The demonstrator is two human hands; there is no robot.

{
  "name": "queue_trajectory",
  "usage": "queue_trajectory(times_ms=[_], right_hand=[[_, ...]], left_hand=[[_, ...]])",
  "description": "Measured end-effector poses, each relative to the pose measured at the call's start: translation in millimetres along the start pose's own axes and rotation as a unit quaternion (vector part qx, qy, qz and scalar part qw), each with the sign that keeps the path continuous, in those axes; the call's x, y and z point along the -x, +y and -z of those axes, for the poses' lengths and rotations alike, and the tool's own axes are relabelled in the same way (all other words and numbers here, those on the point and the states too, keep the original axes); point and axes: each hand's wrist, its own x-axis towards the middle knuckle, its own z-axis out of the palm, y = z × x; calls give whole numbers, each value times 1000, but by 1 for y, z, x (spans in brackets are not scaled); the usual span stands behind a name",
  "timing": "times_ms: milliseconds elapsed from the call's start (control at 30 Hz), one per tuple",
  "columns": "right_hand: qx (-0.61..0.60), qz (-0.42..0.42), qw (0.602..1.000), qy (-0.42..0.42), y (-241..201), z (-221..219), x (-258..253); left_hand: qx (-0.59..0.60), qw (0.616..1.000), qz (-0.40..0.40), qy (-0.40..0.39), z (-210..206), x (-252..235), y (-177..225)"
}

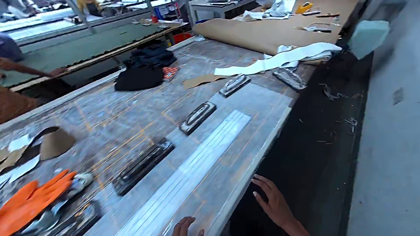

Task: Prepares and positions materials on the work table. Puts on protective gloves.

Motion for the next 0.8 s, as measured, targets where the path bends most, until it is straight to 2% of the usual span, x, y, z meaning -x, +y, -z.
queue_trajectory(times_ms=[100, 233, 400, 533, 567, 667, 733, 800], right_hand=[[4, -49, 998, 44, 42, 42, -25], [10, -54, 997, 56, 73, 73, -73], [70, 17, 997, 11, 101, 88, -167], [119, 27, 989, -89, 126, 110, -239], [120, 27, 986, -112, 132, 119, -249], [134, 99, 978, -123, 177, 145, -286], [145, 112, 973, -141, 215, 158, -288], [156, 143, 970, -121, 239, 175, -283]], left_hand=[[5, 998, -46, -35, -49, -53, 49], [53, 995, -81, -34, -94, -121, 91], [114, 988, -101, -35, -143, -210, 144], [191, 974, -119, -10, -181, -294, 189], [215, 969, -120, -14, -188, -316, 204], [280, 953, -119, -10, -216, -395, 256], [320, 940, -117, 1, -241, -439, 292], [366, 924, -110, -5, -265, -483, 332]])
